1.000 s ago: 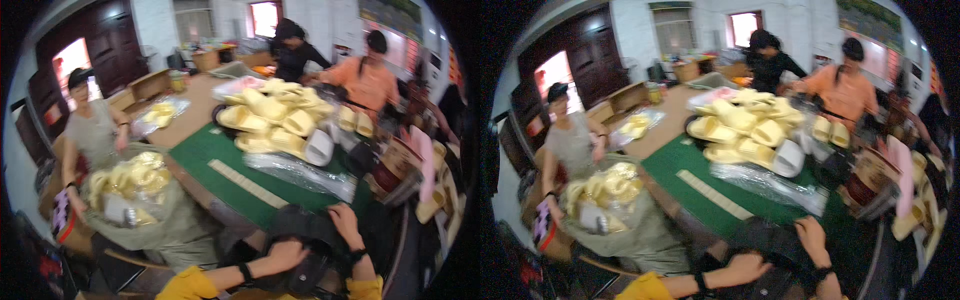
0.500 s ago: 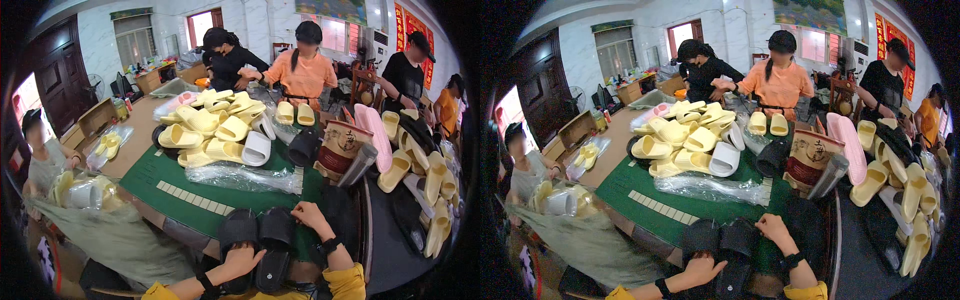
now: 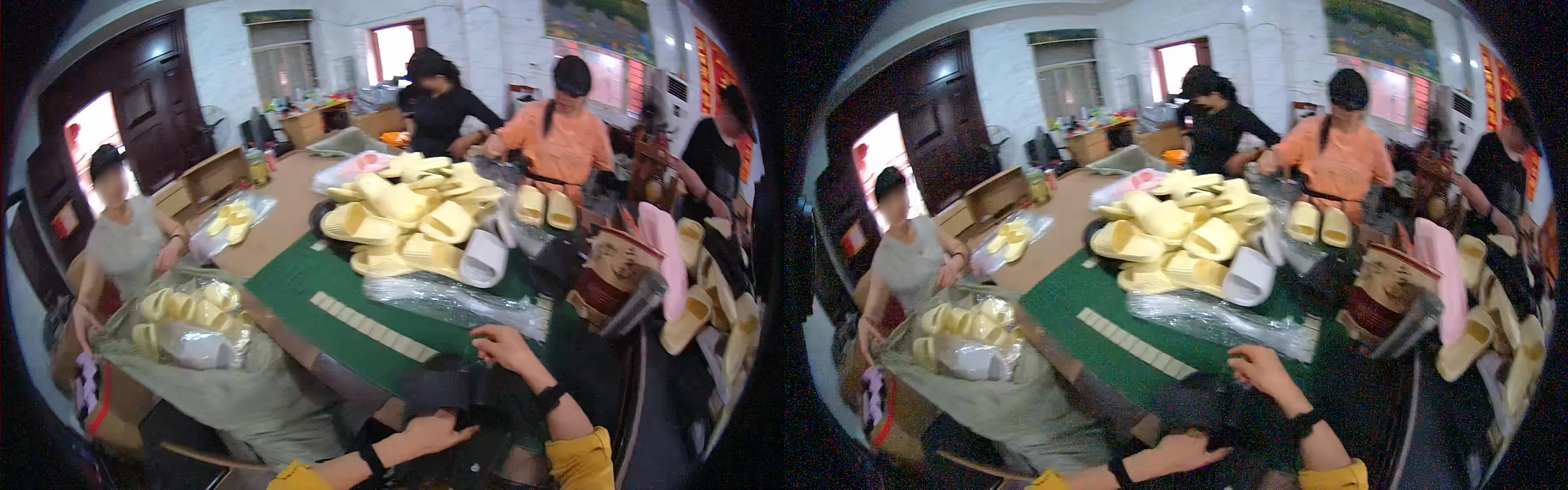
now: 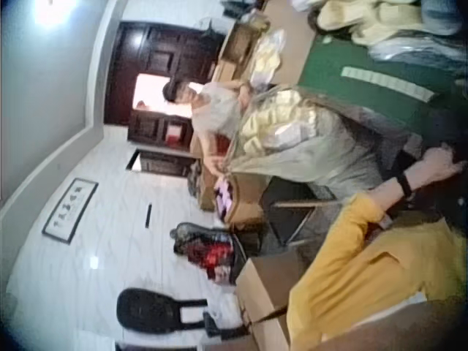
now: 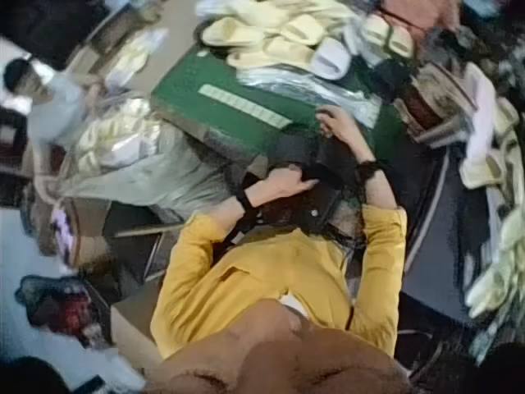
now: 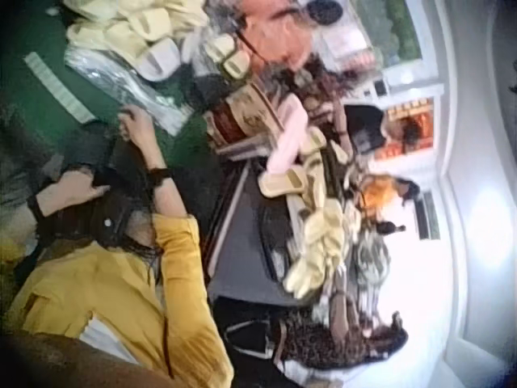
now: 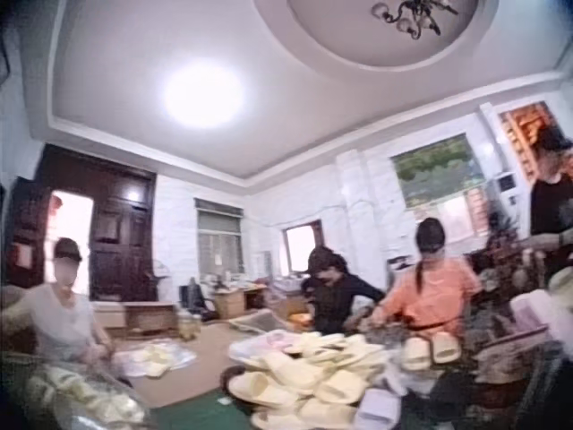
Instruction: Inspecting, pairing, and organizing sandals at a factory finishing station.
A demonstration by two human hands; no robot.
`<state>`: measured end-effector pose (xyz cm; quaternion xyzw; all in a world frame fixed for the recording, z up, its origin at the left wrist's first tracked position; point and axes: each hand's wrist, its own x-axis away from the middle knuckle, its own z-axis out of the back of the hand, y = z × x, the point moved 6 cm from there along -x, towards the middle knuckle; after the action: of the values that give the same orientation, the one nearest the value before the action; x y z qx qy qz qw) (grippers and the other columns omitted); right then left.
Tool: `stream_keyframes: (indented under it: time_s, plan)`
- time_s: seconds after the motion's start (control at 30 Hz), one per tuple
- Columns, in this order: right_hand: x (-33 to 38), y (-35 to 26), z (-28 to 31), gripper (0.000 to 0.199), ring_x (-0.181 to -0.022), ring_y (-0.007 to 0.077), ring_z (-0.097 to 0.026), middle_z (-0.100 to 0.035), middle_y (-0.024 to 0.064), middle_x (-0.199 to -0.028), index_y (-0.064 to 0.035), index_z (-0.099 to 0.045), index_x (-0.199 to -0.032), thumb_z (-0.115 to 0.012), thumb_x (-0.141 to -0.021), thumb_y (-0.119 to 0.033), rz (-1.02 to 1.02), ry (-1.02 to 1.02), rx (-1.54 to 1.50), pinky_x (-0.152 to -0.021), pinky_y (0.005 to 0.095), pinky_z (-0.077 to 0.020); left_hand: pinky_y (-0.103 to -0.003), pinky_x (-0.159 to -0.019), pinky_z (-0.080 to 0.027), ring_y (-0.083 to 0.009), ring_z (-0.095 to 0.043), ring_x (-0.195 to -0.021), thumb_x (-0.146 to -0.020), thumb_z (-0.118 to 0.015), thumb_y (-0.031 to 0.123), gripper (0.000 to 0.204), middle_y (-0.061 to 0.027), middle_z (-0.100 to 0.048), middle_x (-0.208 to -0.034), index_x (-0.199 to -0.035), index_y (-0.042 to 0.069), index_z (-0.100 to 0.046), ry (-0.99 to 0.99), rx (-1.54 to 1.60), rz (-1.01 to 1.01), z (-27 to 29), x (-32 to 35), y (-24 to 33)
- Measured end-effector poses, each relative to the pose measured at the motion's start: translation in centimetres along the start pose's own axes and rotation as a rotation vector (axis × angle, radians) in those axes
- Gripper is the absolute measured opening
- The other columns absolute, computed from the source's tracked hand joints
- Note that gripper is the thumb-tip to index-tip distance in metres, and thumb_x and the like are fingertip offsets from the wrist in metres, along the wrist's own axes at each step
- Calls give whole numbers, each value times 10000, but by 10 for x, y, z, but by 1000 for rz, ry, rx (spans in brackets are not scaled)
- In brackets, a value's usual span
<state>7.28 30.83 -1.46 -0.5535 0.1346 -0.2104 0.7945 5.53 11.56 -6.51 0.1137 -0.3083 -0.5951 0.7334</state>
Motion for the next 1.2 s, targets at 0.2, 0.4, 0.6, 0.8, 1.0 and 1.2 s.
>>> stream_keyframes:
  time_s: [0.2,0.4,0.6,0.8,1.0,1.2]
  plan:
    - [-2,4,-8,159,-559,104,-529,-588,44,-659,39,-646,-884,-624,-868,-117,-131,-97,-50,-509,250,-423,-453,-771,-513,-405,-626,-890,-903,-465,548,635,-264,-616,-1020,-1011,-60,-610,177,38,31,-19,-11,-5]
    - [-3,13,-2,86,-552,110,-587,-624,73,-654,26,-615,-811,-624,-836,-57,-63,7,-118,-479,229,-444,-462,-771,-514,-416,-621,-902,-858,-498,617,749,-293,-613,-1054,-1037,-105,-589,145,18,14,8,0,-7]
    - [13,21,38,45,-444,94,-502,-572,54,-623,-1,-552,-821,-556,-863,-14,132,336,-42,-411,230,-397,-466,-748,-510,-438,-612,-861,-885,-562,484,590,-288,-614,-1017,-1034,-86,-579,392,38,-367,22,39,23]
    - [38,6,31,52,-467,103,-524,-586,73,-662,13,-559,-880,-543,-907,-28,100,370,-185,-413,231,-415,-434,-877,-460,-394,-534,-1055,-908,-543,373,418,-228,-515,-1163,-1203,80,-512,84,200,-223,44,41,-14]
    - [49,-27,-21,39,-530,94,-562,-593,57,-695,21,-575,-885,-544,-909,12,180,261,-93,-481,225,-461,-348,-738,-493,-247,-622,-842,-927,-536,100,186,-128,-639,-967,-1070,-17,-557,754,536,-453,111,-3,-6]
    - [51,-16,-26,33,-559,71,-530,-591,34,-708,26,-586,-888,-567,-902,3,128,355,-132,-485,209,-412,-295,-616,-489,-153,-595,-661,-939,-528,99,145,-85,-634,-797,-1026,-14,-549,433,781,-380,85,-57,-7]
